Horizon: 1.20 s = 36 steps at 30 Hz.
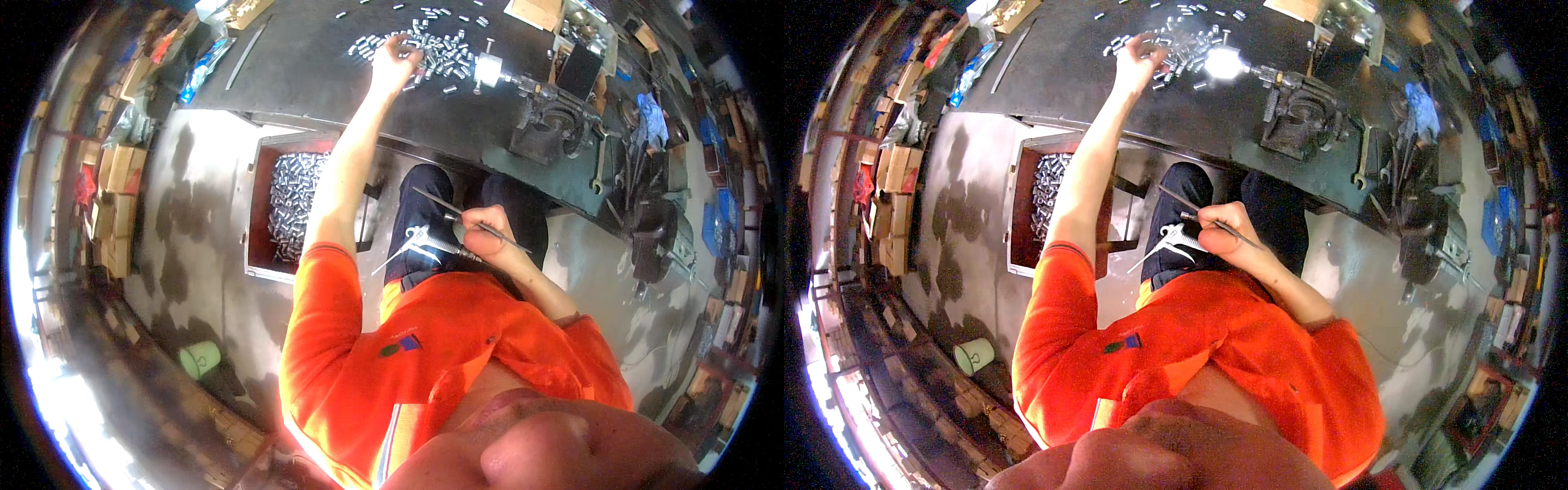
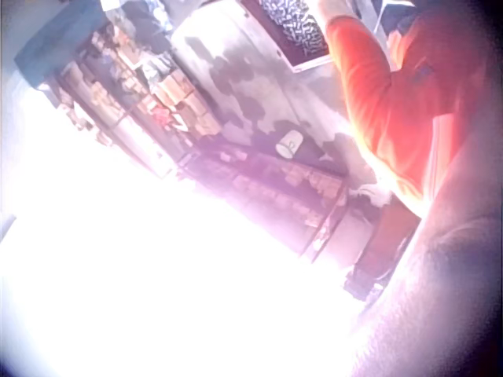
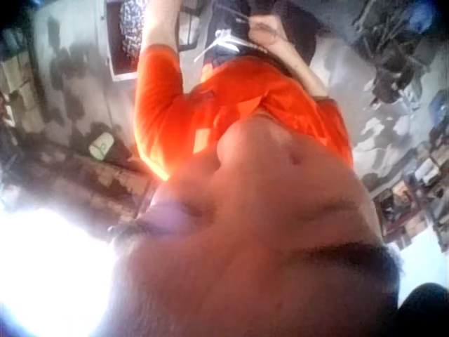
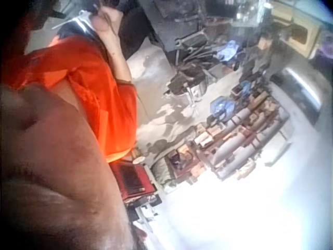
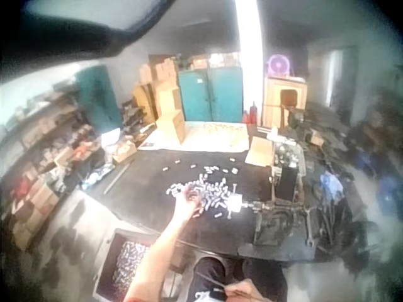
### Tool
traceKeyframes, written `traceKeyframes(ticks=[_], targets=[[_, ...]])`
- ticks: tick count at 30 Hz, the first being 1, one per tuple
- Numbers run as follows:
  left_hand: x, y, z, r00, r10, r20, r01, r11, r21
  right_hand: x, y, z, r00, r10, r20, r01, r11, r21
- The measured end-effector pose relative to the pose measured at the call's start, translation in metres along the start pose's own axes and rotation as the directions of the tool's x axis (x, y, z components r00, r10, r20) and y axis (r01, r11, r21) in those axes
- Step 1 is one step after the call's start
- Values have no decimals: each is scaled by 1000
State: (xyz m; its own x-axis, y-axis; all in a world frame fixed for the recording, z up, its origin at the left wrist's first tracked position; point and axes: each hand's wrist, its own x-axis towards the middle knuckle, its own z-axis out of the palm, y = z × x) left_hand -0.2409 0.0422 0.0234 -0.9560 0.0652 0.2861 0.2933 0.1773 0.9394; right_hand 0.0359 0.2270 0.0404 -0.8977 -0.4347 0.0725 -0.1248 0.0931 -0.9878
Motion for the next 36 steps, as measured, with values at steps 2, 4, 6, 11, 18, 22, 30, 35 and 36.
traceKeyframes(ticks=[2, 4, 6, 11, 18, 22, 30, 35, 36], targets=[[-2, 5, -7, 999, 36, -37, -43, 971, -237, -2, 2, 1, 1000, 2, 6, -1, 999, -33], [-16, 22, -10, 999, 38, -7, -38, 985, -170, -8, 14, -1, 999, 23, -28, -26, 993, -117], [-51, 47, -33, 998, 41, 41, -44, 997, 68, -9, 22, 4, 996, 62, -66, -70, 988, -135], [-123, 4, -131, 923, -367, -116, 342, 920, -190, -10, 21, 4, 998, 47, -49, -51, 996, -78], [-263, -133, -287, 818, -426, -385, 553, 766, 328, -4, 22, 12, 996, 79, 30, -80, 996, 29], [-287, -140, -285, 741, -504, -443, 671, 530, 519, -1, 22, 15, 994, 99, 55, -100, 995, 13], [-253, -128, -243, 754, -441, -486, 524, -42, 851, -4, 31, 14, 993, 113, 46, -112, 993, -30], [-243, -148, -239, 736, -453, -503, 527, -84, 846, -7, 30, 19, 990, 139, 36, -138, 990, -37], [-242, -145, -238, 739, -455, -498, 520, -85, 850, -8, 33, 19, 991, 129, 34, -128, 991, -46]])
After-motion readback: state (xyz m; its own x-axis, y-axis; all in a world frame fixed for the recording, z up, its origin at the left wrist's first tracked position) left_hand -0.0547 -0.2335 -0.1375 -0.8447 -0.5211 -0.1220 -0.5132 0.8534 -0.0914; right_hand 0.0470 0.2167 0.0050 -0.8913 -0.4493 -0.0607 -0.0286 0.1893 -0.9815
